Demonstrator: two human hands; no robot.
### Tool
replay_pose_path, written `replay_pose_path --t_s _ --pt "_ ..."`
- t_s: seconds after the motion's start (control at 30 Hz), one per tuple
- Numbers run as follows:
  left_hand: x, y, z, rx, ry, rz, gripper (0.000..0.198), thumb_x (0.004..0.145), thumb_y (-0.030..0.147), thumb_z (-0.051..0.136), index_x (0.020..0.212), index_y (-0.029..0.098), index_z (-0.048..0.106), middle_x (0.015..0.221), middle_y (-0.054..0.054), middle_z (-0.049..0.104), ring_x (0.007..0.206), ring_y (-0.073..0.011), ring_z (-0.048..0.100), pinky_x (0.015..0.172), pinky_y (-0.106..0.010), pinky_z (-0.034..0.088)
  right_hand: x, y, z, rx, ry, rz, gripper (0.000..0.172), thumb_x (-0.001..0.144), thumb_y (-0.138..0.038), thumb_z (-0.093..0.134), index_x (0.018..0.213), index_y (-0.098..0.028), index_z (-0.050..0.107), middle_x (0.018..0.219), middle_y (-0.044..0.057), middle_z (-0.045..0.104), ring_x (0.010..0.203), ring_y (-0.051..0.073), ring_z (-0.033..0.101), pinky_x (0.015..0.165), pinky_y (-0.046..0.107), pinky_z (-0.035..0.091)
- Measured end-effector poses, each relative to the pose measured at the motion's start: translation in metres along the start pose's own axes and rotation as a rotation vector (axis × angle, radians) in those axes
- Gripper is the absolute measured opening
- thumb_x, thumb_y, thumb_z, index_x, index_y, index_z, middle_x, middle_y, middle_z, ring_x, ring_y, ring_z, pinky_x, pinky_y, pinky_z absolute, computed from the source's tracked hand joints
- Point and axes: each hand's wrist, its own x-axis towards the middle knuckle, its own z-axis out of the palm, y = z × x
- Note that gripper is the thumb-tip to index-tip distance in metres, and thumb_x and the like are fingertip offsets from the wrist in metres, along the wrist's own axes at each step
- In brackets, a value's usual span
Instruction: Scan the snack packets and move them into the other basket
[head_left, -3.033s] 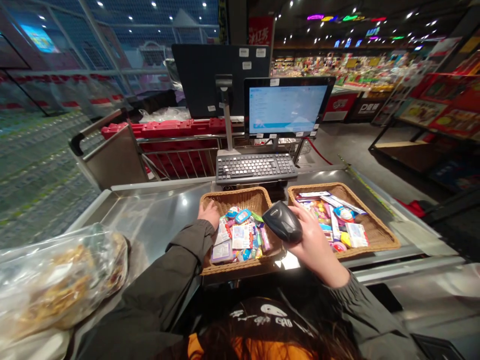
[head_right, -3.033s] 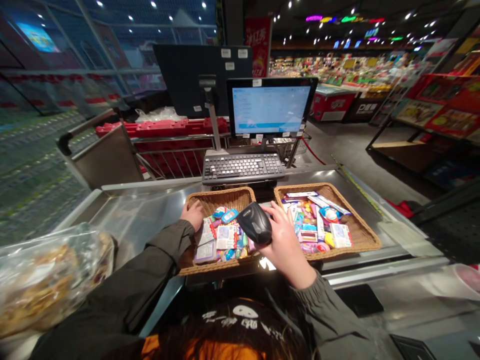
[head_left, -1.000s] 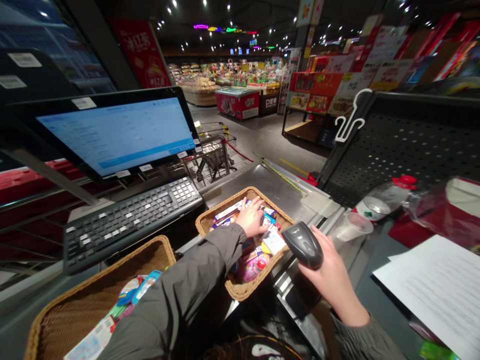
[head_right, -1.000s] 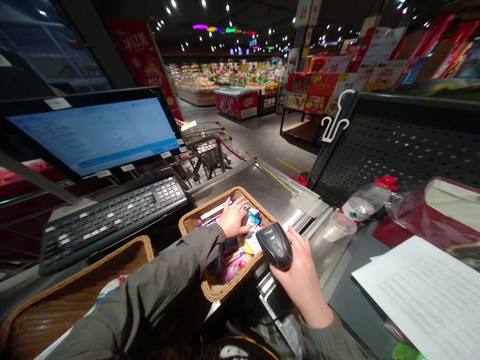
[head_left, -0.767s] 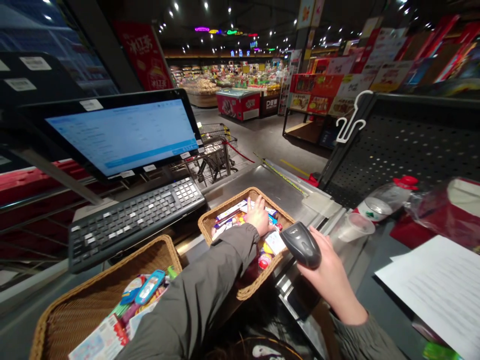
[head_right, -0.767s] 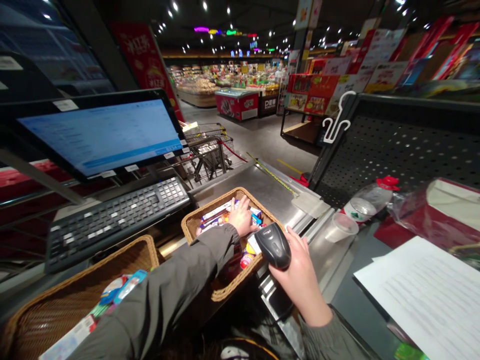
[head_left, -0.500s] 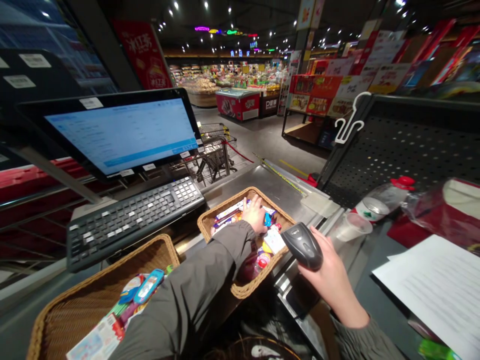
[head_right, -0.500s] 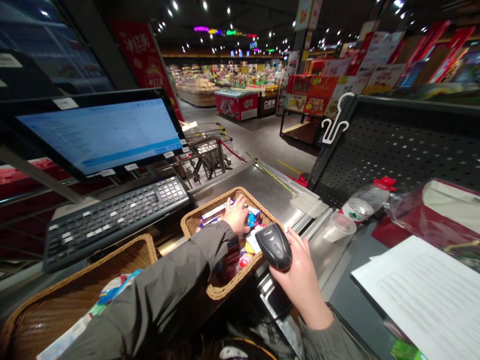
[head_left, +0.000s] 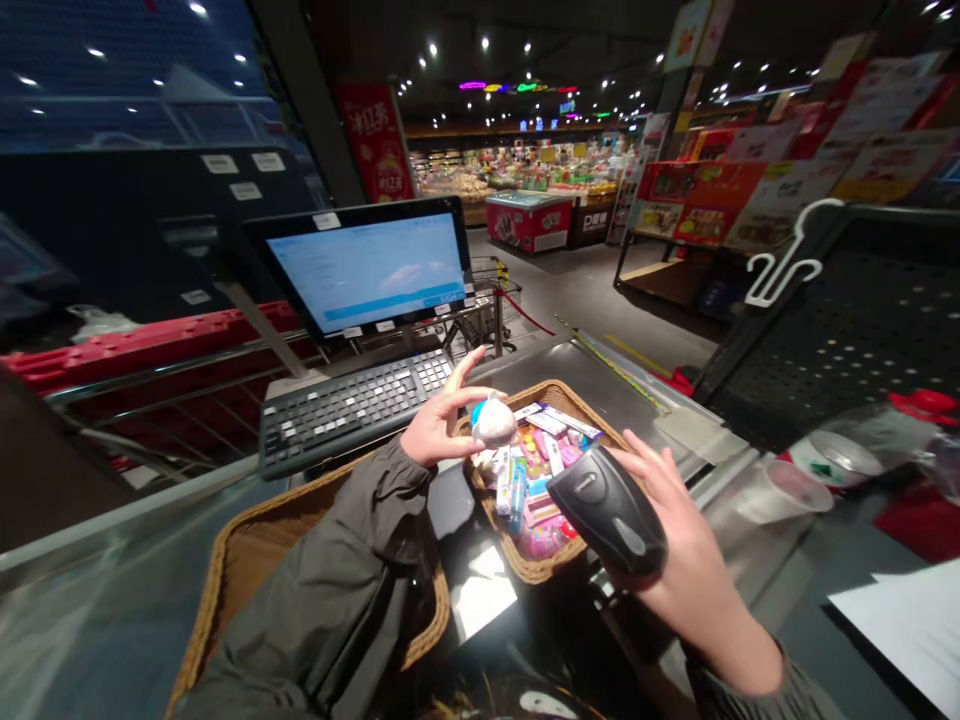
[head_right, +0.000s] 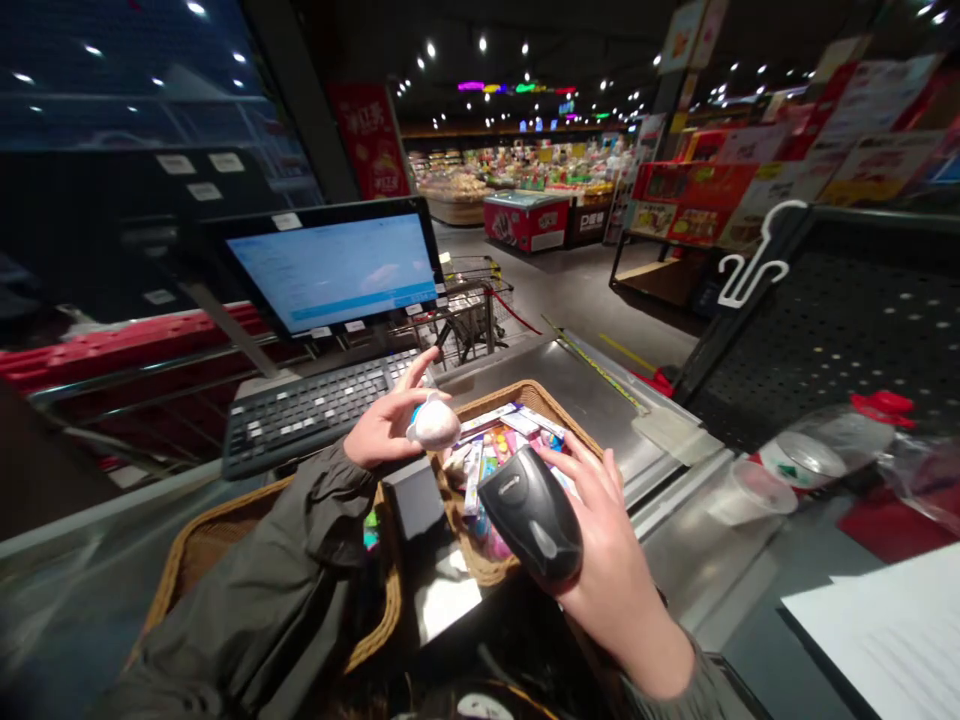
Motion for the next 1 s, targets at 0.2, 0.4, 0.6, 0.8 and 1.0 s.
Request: replay_pose_path --t_s 0.2,0.4,0.6,0.8,1.0 --pt "-0.050 0.026 -0.044 -0.045 0.169 -0.120 0.067 0.073 0.072 0.064 0.111 0.017 0.073 0.164 -0.008 0.015 0.150 -0.0354 0.012 0.120 -0.046 0.022 0.029 -0.045 0.014 0.052 -0.085 -0.171 0.046 0.084 -0.032 0.058 0.128 -0.023 0.053 0.144 0.014 0.046 0.145 0.038 0.026 0.114 0.070 0.018" --pt "-0.103 0.063 -0.082 0.093 0.231 -0.207 0.065 0.073 0.070 0.063 0.107 0.016 0.075 0.165 -0.005 0.009 0.149 -0.0391 0.016 0.118 -0.050 0.028 0.039 -0.084 0.037 0.109 -0.136 -0.288 0.051 0.083 -0.027 0.058 0.133 -0.021 0.051 0.144 0.015 0.046 0.145 0.038 0.026 0.115 0.071 0.016" --pt "-0.147 0.091 -0.104 0.156 0.256 -0.197 0.067 0.073 0.073 0.061 0.104 0.015 0.076 0.165 -0.007 0.006 0.148 -0.0395 0.017 0.117 -0.047 0.032 0.044 -0.119 0.050 0.165 -0.176 -0.376 0.049 0.082 -0.029 0.058 0.131 -0.021 0.054 0.143 0.015 0.048 0.144 0.040 0.027 0.114 0.071 0.018" --pt "-0.180 0.110 -0.117 0.209 0.284 -0.200 0.072 0.075 0.075 0.056 0.105 0.011 0.074 0.164 -0.013 0.004 0.150 -0.0374 0.009 0.119 -0.043 0.027 0.046 -0.142 0.056 0.186 -0.193 -0.448 0.050 0.082 -0.027 0.057 0.131 -0.022 0.054 0.141 0.014 0.050 0.144 0.039 0.030 0.113 0.072 0.018" --pt "-0.204 0.114 -0.111 0.649 0.171 -0.329 0.041 0.083 0.047 0.061 0.102 0.011 0.069 0.163 -0.018 0.004 0.150 -0.0373 -0.003 0.118 -0.059 0.009 0.040 -0.149 0.064 0.187 -0.221 -0.435 0.051 0.080 -0.024 0.058 0.131 -0.021 0.053 0.142 0.015 0.048 0.144 0.038 0.030 0.113 0.070 0.021"
